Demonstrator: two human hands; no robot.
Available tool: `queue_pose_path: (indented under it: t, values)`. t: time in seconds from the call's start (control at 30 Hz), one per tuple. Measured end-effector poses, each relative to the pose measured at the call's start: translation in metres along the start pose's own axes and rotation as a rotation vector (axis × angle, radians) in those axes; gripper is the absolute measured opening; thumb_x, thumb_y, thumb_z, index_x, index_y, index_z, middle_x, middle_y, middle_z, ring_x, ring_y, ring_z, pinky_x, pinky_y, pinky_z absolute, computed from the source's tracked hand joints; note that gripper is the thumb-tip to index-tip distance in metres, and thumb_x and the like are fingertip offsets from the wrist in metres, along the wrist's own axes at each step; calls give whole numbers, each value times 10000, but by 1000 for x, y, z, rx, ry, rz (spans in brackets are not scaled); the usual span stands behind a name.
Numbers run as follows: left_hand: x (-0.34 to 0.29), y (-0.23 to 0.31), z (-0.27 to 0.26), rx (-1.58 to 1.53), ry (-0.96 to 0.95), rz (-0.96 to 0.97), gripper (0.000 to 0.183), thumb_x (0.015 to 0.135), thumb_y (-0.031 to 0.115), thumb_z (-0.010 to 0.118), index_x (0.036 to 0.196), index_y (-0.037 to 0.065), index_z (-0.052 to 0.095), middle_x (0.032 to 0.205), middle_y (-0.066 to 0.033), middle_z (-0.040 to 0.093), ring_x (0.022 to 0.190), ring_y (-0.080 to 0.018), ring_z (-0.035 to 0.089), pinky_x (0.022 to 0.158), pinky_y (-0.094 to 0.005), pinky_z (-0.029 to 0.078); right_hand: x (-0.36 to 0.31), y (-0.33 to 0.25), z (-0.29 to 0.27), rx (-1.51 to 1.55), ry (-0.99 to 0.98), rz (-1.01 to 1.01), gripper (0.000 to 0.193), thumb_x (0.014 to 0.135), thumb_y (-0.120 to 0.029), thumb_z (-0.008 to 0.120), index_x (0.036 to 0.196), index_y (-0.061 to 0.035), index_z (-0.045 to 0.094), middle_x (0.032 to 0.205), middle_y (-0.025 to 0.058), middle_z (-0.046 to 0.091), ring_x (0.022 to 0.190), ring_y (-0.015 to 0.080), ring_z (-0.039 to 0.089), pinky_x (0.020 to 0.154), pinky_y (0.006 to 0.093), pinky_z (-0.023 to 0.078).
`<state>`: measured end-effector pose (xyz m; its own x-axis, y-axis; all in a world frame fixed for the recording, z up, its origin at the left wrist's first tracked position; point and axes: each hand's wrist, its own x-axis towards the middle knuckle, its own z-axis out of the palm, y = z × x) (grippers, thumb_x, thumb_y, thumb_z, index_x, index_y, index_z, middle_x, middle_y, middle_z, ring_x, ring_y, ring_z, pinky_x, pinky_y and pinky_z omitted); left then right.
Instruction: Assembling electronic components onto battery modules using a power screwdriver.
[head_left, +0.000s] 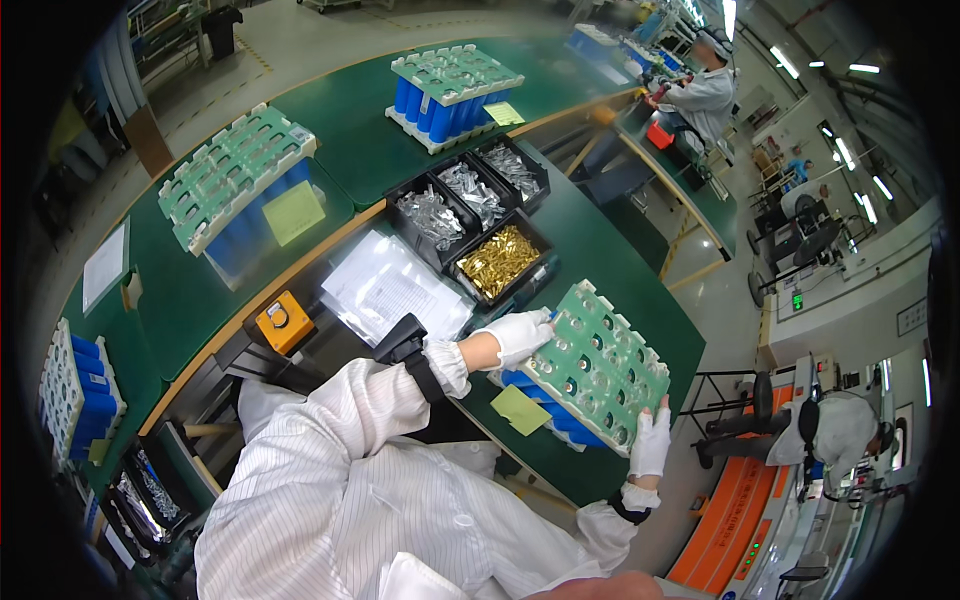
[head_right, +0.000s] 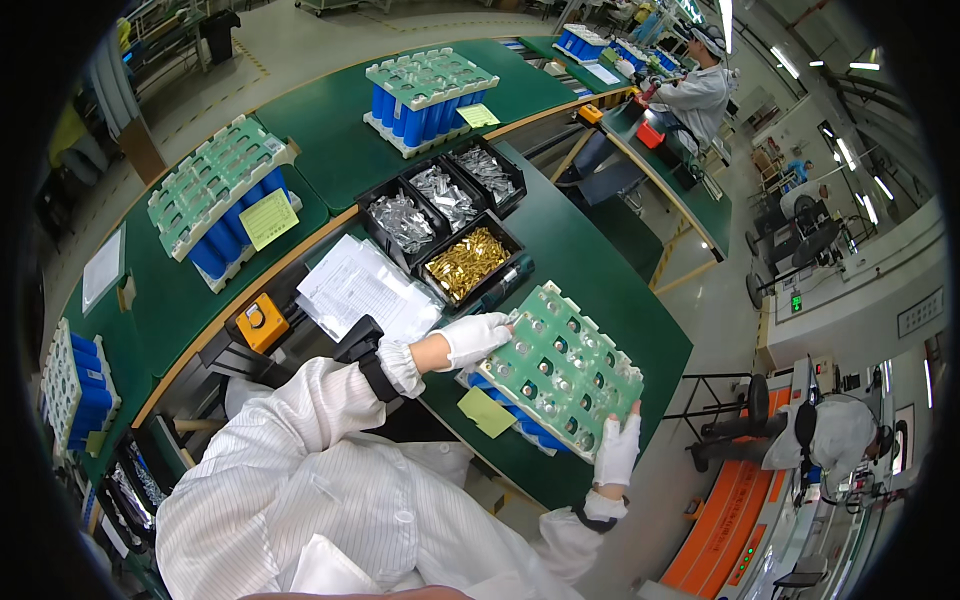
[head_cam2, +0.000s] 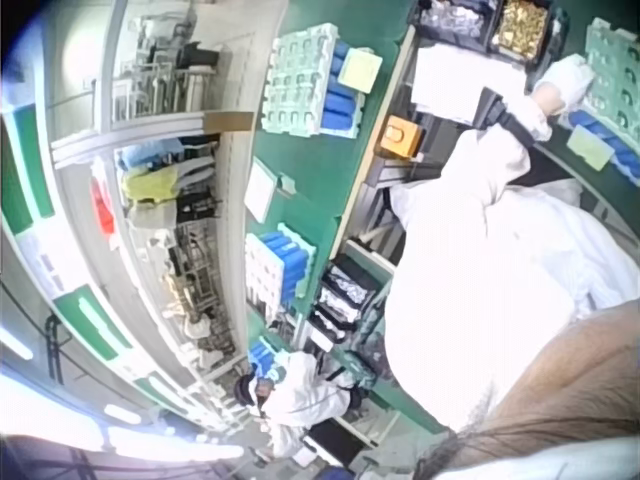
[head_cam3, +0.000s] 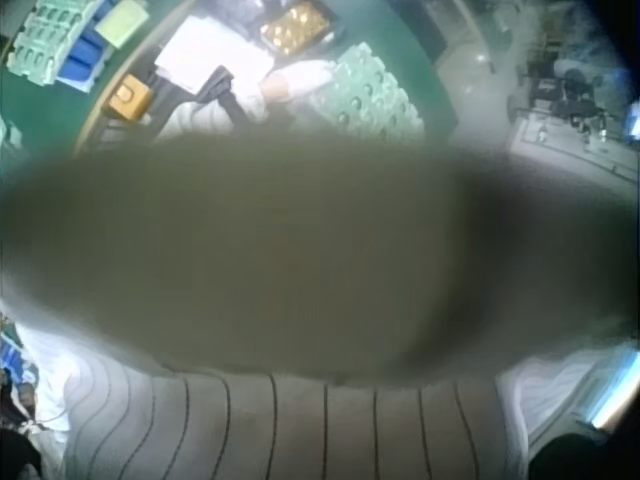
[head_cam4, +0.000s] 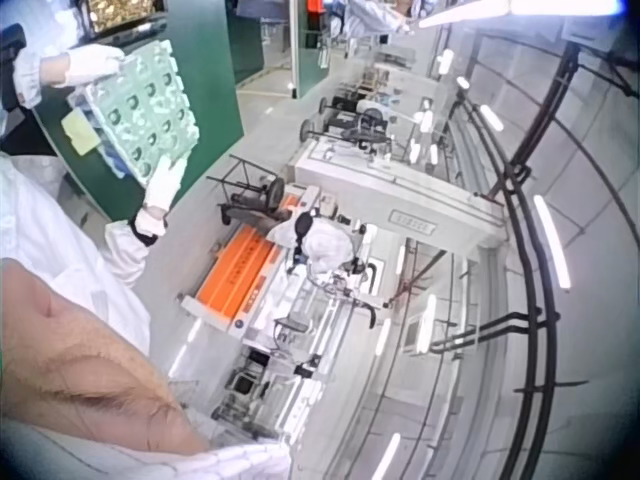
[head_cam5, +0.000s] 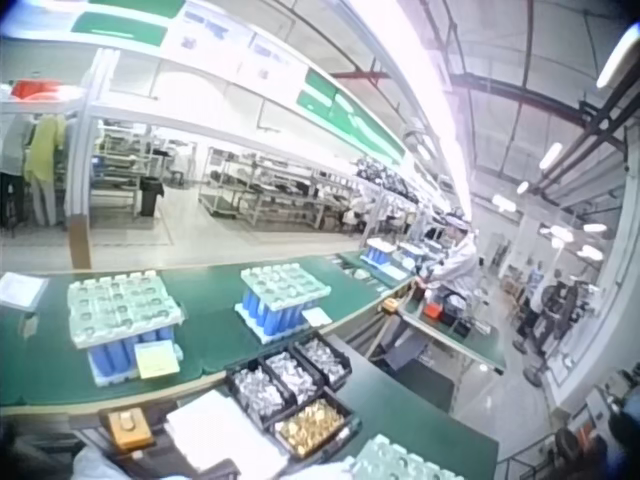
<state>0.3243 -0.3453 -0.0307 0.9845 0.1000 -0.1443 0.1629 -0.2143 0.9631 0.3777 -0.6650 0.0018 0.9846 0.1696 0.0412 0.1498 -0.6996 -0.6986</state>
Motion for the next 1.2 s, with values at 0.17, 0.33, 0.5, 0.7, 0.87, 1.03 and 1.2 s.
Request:
queue_pose_path:
  t: [0.17, 0.33, 0.5, 0.7, 0.87, 1.03, 1.2]
  values:
    - [-4, 7, -2, 112, 20, 40, 413, 959, 346, 435, 1108, -13, 572, 860, -222, 659, 709, -361, 662, 688, -424, 521, -5, -9, -3, -95, -2, 32, 553, 983, -214, 518, 1463, 6, 353, 1432, 233, 466, 1285, 344, 493, 1073, 373, 370]
    - [-11, 11, -2, -73, -16, -24, 366, 956, 315, 469, 1090, -11, 568, 777, -167, 638, 565, -294, 623, 574, -398, 504, 0, -4, 6, -207, 132, -80, 450, 973, -183, 518, 1368, 26, 465, 1412, 220, 483, 1288, 347, 484, 1074, 401, 369]
    - [-7, 4, -1, -198, -78, -64, 344, 983, 315, 461, 1101, 2, 540, 823, -98, 593, 682, -208, 612, 578, -348, 502, -30, -55, 25, -187, 358, -306, 329, 945, -125, 526, 1242, 11, 565, 1279, 164, 564, 1167, 306, 549, 1009, 396, 422]
    - [-10, -10, 22, -179, 64, -3, 328, 982, 248, 457, 1177, -11, 502, 937, -137, 599, 896, -254, 599, 817, -371, 478, -26, -64, 50, -174, 470, -381, 166, 937, -114, 541, 993, -26, 670, 983, 108, 666, 908, 280, 635, 841, 369, 496]
    - [-32, -26, 42, -229, 92, 66, 457, 970, 199, 468, 1359, -33, 405, 1111, -164, 615, 918, -217, 603, 820, -331, 499, -10, -51, 9, -5, 33, -199, 198, 963, -121, 535, 1048, -9, 675, 982, 88, 686, 850, 181, 618, 793, 327, 487]
    - [-50, 19, -1, -179, -202, -173, 335, 967, 281, 524, 1233, 79, 496, 709, -50, 622, 461, -115, 566, 485, -307, 515, -16, -118, -59, 143, -15, -357, 263, 993, -188, 512, 1129, -11, 650, 1011, 71, 665, 815, 98, 574, 724, 238, 456]
    - [-10, 2, -45, 216, 212, 75, 364, 892, 295, 641, 1157, 47, 618, 889, -124, 684, 825, -228, 675, 756, -351, 540, 14, -210, -49, 151, -224, -658, 196, 940, -116, 561, 1057, 9, 656, 1020, 112, 666, 847, 183, 634, 753, 298, 498]
